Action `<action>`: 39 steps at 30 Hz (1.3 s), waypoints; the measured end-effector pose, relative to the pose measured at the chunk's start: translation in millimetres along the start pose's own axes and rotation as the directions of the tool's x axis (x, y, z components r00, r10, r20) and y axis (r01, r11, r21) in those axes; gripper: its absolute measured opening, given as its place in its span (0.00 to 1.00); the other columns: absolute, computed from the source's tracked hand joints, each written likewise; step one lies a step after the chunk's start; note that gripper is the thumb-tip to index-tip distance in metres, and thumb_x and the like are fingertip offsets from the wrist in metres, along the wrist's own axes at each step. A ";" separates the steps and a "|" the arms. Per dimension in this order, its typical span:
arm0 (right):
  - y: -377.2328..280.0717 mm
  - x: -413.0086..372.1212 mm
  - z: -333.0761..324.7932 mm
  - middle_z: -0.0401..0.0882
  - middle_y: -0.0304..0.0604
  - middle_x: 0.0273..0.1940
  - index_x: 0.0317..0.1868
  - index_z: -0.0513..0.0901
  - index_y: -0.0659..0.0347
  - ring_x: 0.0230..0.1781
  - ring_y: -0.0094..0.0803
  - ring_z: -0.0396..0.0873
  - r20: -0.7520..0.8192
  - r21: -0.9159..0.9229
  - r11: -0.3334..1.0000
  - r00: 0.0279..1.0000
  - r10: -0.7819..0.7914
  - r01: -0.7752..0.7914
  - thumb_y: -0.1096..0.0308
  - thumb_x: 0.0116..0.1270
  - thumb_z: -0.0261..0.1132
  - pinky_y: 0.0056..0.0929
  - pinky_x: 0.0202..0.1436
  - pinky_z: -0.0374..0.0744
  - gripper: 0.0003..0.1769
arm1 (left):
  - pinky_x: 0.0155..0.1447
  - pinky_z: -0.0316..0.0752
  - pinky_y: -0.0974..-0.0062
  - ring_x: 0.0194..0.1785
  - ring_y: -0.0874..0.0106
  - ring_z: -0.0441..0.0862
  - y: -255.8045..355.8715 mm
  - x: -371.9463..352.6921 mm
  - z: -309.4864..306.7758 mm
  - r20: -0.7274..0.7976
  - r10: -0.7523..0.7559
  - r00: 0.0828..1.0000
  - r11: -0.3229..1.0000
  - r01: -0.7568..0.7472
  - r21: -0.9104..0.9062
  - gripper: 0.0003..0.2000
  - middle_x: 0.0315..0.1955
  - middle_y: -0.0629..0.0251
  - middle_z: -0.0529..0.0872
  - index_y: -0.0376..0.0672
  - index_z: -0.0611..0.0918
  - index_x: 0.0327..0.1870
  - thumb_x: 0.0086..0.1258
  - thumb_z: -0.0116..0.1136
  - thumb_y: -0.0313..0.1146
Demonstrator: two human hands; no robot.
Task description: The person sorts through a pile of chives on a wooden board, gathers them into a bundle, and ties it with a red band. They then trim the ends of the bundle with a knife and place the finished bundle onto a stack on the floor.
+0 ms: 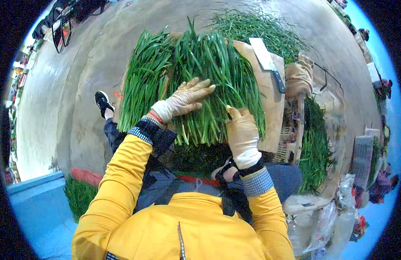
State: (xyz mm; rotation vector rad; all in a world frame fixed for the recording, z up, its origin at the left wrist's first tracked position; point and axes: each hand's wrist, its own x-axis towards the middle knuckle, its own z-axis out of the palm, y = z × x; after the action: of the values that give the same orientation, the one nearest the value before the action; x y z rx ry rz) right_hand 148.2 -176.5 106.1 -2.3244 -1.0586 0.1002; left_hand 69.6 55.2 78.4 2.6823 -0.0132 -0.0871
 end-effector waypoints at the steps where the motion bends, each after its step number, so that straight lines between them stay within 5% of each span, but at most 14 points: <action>1: -20.8 3.4 -9.7 0.78 0.45 0.36 0.47 0.79 0.52 0.39 0.41 0.79 -0.002 -0.116 0.985 0.992 -0.125 0.124 0.68 0.58 0.64 0.37 0.37 0.77 0.15 | 0.71 0.46 0.43 0.74 0.50 0.47 -0.7 1.3 0.5 -0.006 -0.005 1.000 1.000 0.005 -0.004 0.33 0.73 0.70 0.52 0.65 0.55 0.72 0.67 0.54 0.40; 3: -49.4 6.8 -5.6 0.77 0.41 0.34 0.45 0.79 0.49 0.37 0.37 0.79 0.055 -0.258 0.901 0.936 -0.347 0.349 0.65 0.57 0.66 0.33 0.35 0.78 0.14 | 0.72 0.46 0.45 0.74 0.51 0.47 -0.1 4.7 3.5 0.005 -0.006 1.000 0.999 0.006 0.054 0.33 0.73 0.70 0.52 0.64 0.56 0.72 0.66 0.56 0.41; 5: -70.1 17.1 13.4 0.78 0.44 0.35 0.48 0.78 0.53 0.38 0.41 0.79 0.244 -0.254 0.920 0.941 -0.236 0.297 0.65 0.54 0.69 0.36 0.40 0.79 0.19 | 0.72 0.44 0.46 0.75 0.54 0.48 -6.0 12.6 18.6 -0.004 -0.016 1.000 0.998 0.017 0.067 0.30 0.73 0.70 0.55 0.64 0.61 0.71 0.67 0.53 0.37; 7: -61.5 23.8 47.2 0.77 0.45 0.35 0.49 0.77 0.56 0.39 0.42 0.79 0.322 -0.286 0.932 0.938 -0.125 0.222 0.63 0.54 0.69 0.38 0.40 0.79 0.21 | 0.73 0.39 0.46 0.75 0.56 0.47 -10.8 14.5 17.9 -0.005 -0.099 0.995 0.949 0.093 -0.302 0.27 0.72 0.71 0.57 0.66 0.65 0.68 0.69 0.49 0.31; 13: -45.7 -4.0 58.8 0.77 0.44 0.29 0.31 0.76 0.58 0.31 0.39 0.79 0.322 -0.321 0.891 0.922 -0.216 0.321 0.68 0.64 0.54 0.35 0.32 0.79 0.06 | 0.74 0.29 0.51 0.76 0.60 0.43 -16.0 11.7 23.2 -0.056 -0.015 0.998 0.971 0.001 -0.238 0.26 0.72 0.76 0.57 0.68 0.67 0.67 0.70 0.46 0.28; 16: -59.8 -20.3 7.4 0.82 0.51 0.32 0.30 0.82 0.62 0.30 0.44 0.82 0.783 0.133 0.910 0.522 -0.339 0.393 0.69 0.59 0.57 0.37 0.33 0.81 0.08 | 0.73 0.28 0.50 0.76 0.59 0.43 -20.7 8.4 23.1 0.012 -0.053 0.999 0.938 0.054 -0.341 0.26 0.72 0.75 0.58 0.68 0.67 0.68 0.70 0.46 0.28; 20: -90.3 -0.6 -70.1 0.82 0.49 0.38 0.40 0.82 0.62 0.42 0.41 0.80 0.717 0.695 0.719 0.060 -0.694 0.008 0.63 0.60 0.64 0.34 0.48 0.77 0.12 | 0.74 0.38 0.52 0.76 0.60 0.46 -14.1 9.4 21.9 -0.094 -0.040 0.995 0.974 0.018 -0.227 0.30 0.70 0.72 0.63 0.64 0.71 0.65 0.62 0.50 0.21; 22: -77.6 47.4 -98.0 0.81 0.48 0.39 0.42 0.82 0.64 0.42 0.38 0.79 0.626 0.710 0.695 0.346 -0.699 0.119 0.61 0.62 0.65 0.31 0.50 0.76 0.14 | 0.74 0.41 0.57 0.74 0.61 0.52 -19.5 12.4 31.4 -0.276 0.009 0.961 0.880 -0.139 -0.455 0.29 0.69 0.68 0.65 0.60 0.72 0.64 0.62 0.50 0.20; 23: -62.3 64.5 -86.1 0.80 0.49 0.37 0.44 0.79 0.67 0.39 0.37 0.79 0.417 0.901 0.354 0.724 -0.549 -0.251 0.63 0.64 0.64 0.28 0.43 0.78 0.15 | 0.74 0.43 0.62 0.72 0.65 0.57 -17.8 8.5 22.5 -0.443 0.050 0.895 0.939 -0.194 -0.285 0.27 0.66 0.66 0.68 0.54 0.74 0.62 0.60 0.50 0.19; 24: -14.6 108.3 -69.0 0.80 0.49 0.37 0.45 0.78 0.68 0.38 0.36 0.79 0.259 0.701 0.709 0.954 -0.151 -0.078 0.65 0.64 0.63 0.28 0.40 0.79 0.15 | 0.74 0.46 0.68 0.70 0.68 0.62 -15.8 4.6 13.2 -0.595 0.090 0.798 0.978 -0.185 -0.100 0.26 0.64 0.64 0.72 0.49 0.76 0.61 0.58 0.51 0.18; 26: 21.5 128.4 -52.5 0.80 0.49 0.38 0.46 0.77 0.69 0.37 0.35 0.80 -0.127 0.328 0.939 0.980 0.154 -0.105 0.67 0.64 0.62 0.27 0.36 0.79 0.14 | 0.73 0.49 0.65 0.68 0.68 0.65 3.9 -8.7 -0.8 -0.697 -0.063 0.715 0.984 -0.073 -0.164 0.26 0.63 0.65 0.72 0.50 0.74 0.62 0.59 0.54 0.24; 31: -51.7 18.6 -10.7 0.75 0.49 0.45 0.63 0.68 0.53 0.46 0.41 0.78 0.130 -0.058 0.996 0.990 -0.053 0.061 0.67 0.52 0.73 0.34 0.46 0.78 0.37 | 0.74 0.45 0.57 0.73 0.44 0.42 42.0 -34.8 13.3 -0.389 -0.426 0.817 0.905 0.391 -0.170 0.54 0.72 0.45 0.44 0.54 0.52 0.74 0.43 0.74 0.44; 33: -37.7 6.5 8.9 0.73 0.51 0.47 0.62 0.67 0.55 0.45 0.48 0.76 0.250 -0.148 0.989 0.967 0.042 -0.005 0.69 0.52 0.71 0.36 0.46 0.78 0.36 | 0.75 0.39 0.62 0.75 0.50 0.40 28.1 -41.5 26.1 -0.406 -0.414 0.814 0.894 0.281 -0.348 0.55 0.72 0.45 0.44 0.49 0.52 0.74 0.42 0.74 0.41; 39: 8.3 9.2 16.3 0.74 0.48 0.44 0.55 0.75 0.57 0.42 0.42 0.77 -0.075 -0.034 0.999 0.997 -0.023 0.020 0.80 0.53 0.65 0.33 0.45 0.77 0.26 | 0.75 0.40 0.67 0.76 0.57 0.40 17.6 -53.3 22.1 -0.426 -0.302 0.852 0.875 0.071 -0.478 0.52 0.73 0.51 0.46 0.48 0.50 0.74 0.46 0.70 0.27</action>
State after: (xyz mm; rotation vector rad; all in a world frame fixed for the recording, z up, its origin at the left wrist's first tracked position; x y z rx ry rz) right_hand 155.2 -166.5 89.7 -2.3265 -1.0549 -0.0138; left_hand 15.0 30.9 69.6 2.1593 0.3921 0.4797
